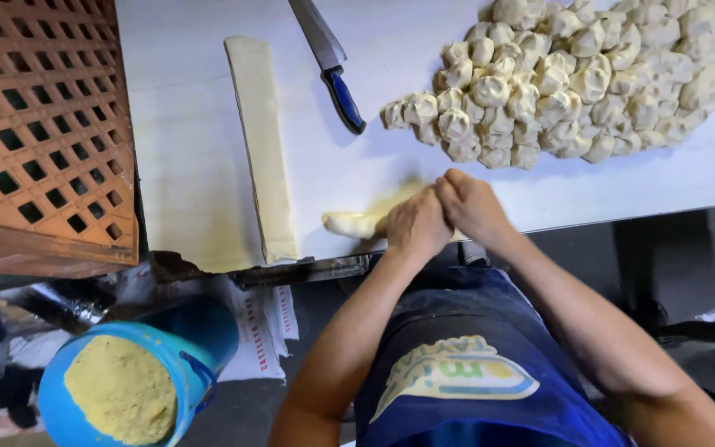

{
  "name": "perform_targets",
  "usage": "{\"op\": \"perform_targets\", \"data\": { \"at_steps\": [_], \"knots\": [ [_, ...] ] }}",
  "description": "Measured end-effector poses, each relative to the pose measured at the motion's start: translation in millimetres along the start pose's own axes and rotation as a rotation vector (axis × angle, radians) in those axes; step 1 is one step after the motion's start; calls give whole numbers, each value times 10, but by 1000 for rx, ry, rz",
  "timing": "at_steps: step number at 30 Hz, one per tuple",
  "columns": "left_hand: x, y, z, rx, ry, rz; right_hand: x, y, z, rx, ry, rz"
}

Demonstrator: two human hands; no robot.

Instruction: Cutting dough into strips and pinching off small pieces to form dough balls

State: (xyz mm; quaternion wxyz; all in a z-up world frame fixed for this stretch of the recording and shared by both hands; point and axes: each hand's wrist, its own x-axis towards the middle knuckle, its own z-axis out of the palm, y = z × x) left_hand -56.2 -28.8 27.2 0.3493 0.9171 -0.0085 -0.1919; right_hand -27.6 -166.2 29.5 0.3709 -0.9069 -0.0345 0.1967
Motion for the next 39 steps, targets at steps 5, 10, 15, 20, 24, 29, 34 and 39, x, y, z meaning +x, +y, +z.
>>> {"op": "perform_targets", "data": {
  "at_steps": [5, 10, 15, 20, 24, 29, 34, 39],
  "knots": [
    [628, -186, -64, 234, -14, -8, -821, -589, -650, 364, -465, -202],
    [50, 285, -414, 141, -115, -155, -1014, -983, -1387, 447, -316, -555],
    [-304, -248, -326, 160, 140, 18, -54, 323, -469, -32, 362, -637],
    [-545, -426, -462, -100, 215, 81, -47, -62, 858, 274, 71, -154],
    [-504, -458, -173, -8, 219, 91, -53, -282, 761, 165, 32, 14],
    [25, -227, -202, 193, 15, -77, -15, -89, 96, -2, -176, -3],
    [321, -264, -241, 282, -10, -228, -1364, -1051, -803, 629, -764, -524],
    [-369, -273, -415, 410, 123, -52, -165, -75, -418, -421, 186, -736]
  ]
}}
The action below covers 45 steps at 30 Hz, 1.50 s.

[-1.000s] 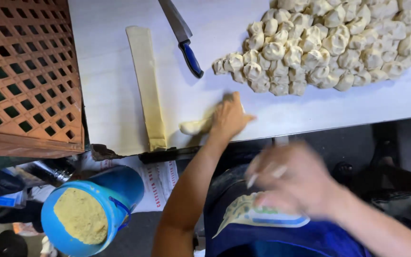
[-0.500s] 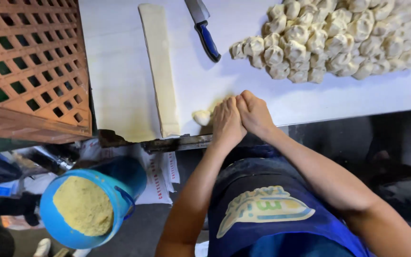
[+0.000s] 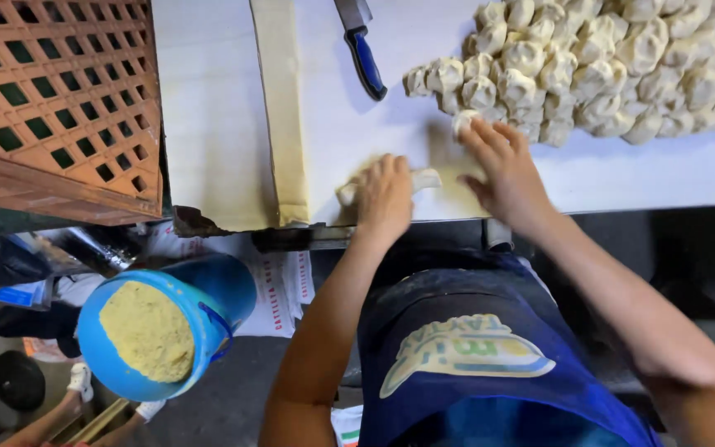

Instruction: Cutting dough into strips and pinching off small pieces to form dough balls

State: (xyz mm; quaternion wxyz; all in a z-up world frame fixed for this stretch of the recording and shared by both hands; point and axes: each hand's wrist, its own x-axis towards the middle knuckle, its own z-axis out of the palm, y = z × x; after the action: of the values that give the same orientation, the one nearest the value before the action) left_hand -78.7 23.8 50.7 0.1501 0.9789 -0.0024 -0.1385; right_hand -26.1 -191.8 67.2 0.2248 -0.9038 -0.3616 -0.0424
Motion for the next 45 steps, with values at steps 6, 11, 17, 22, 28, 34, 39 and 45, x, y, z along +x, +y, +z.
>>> {"op": "perform_targets", "data": {
  "at_steps": [6, 11, 17, 22, 28, 34, 39, 45],
  "knots": [
    [-200, -380, 9, -313, 259, 75, 279, -768, 1075, 583, -61, 553],
    [-351, -376, 268, -279, 295, 20, 268, -765, 1293, 504, -80, 654],
    [161, -142, 158, -243, -147, -109, 246, -182, 895, 578, -397, 626],
    [494, -155, 82, -195, -119, -259, -40, -987, -586, 1168, -739, 148],
    [-371, 193, -231, -208, 28, 41, 103, -331, 30, -2, 118, -117],
    [-378, -505, 278, -186, 35, -226, 104, -441, 883, 115, -166, 68],
    [-642, -572, 100, -605, 125, 11, 288, -1024, 182, 771, -313, 462],
    [-636, -255, 165, -593, 399, 17, 107, -700, 1341, 481, 69, 567]
  ]
}}
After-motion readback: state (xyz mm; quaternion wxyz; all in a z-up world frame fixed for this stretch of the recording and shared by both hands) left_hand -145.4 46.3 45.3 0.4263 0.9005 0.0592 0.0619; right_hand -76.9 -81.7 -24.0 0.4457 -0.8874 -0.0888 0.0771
